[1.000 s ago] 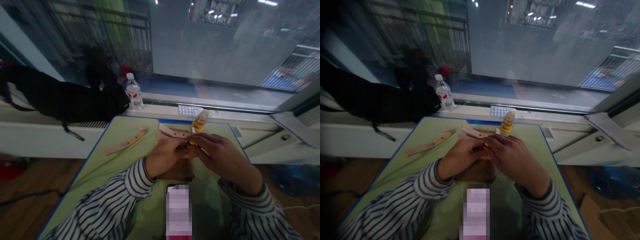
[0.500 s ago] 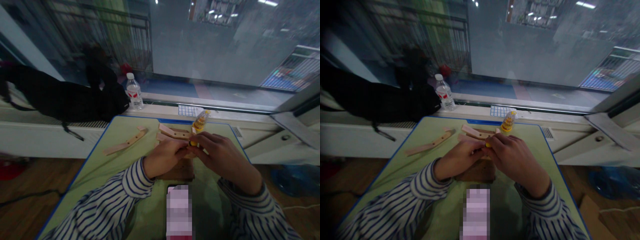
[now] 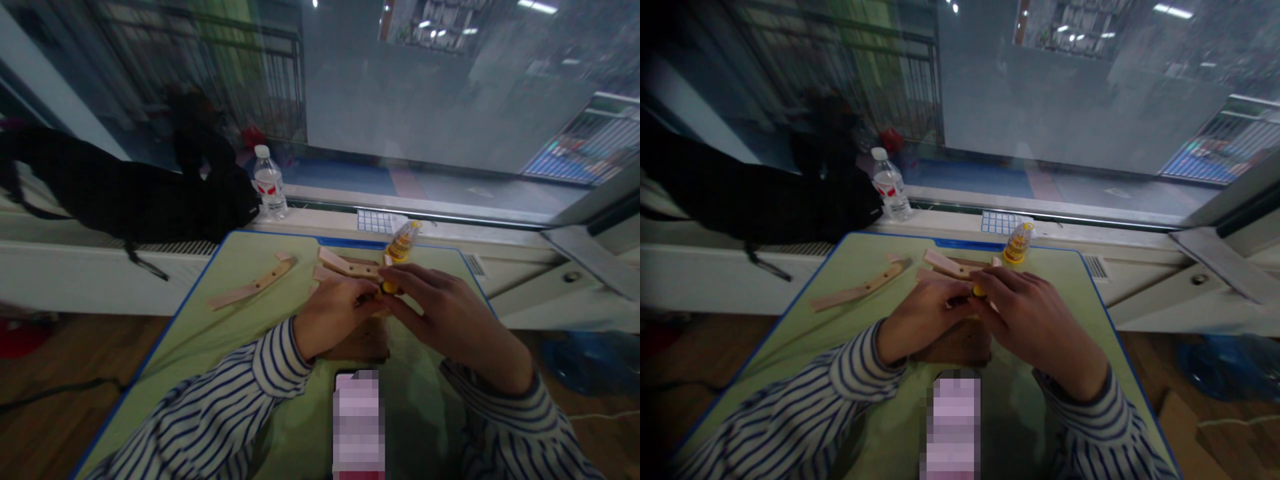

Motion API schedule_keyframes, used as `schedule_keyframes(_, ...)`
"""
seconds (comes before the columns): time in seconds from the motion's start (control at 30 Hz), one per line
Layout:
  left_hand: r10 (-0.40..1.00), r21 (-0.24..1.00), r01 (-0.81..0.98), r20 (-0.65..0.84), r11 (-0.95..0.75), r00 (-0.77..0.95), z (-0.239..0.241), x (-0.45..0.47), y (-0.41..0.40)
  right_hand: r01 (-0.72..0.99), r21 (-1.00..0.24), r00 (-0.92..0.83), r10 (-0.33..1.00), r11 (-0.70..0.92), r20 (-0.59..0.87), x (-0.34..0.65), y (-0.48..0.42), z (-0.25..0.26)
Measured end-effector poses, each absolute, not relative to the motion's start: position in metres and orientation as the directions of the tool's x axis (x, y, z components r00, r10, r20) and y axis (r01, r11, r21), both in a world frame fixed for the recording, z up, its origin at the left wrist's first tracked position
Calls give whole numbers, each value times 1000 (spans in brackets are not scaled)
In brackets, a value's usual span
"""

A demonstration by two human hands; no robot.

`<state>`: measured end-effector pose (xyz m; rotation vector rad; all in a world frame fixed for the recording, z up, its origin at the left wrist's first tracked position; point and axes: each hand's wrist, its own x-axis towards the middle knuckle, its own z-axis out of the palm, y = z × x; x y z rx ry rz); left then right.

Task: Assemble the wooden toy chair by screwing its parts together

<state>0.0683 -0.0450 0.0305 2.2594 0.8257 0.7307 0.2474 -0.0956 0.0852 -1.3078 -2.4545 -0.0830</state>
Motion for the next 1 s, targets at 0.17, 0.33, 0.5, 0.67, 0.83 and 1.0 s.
schedule_keyframes(0.17,712,692,385,267,-610,649,28,69,-44,797,-112,-532,779,593,333,246,-96,86)
schedule_keyframes(0.33,693,707,355,261,-611,672,29,68,-43,811,-108,-517,791,575,329,246,-95,85)
schedule_keyframes(0.5,665,765,266,267,-587,698,33,67,-43,823,-98,-510,804,559,304,246,-94,85)
schedule_keyframes(0.67,650,762,272,244,-587,719,35,65,-44,841,-72,-497,819,536,286,246,-93,84)
schedule_keyframes(0.83,644,748,277,251,-603,723,36,64,-44,848,-84,-485,832,523,269,246,-94,85)
schedule_keyframes(1.0,686,711,343,266,-614,678,33,66,-45,848,-101,-478,833,521,280,244,-94,84)
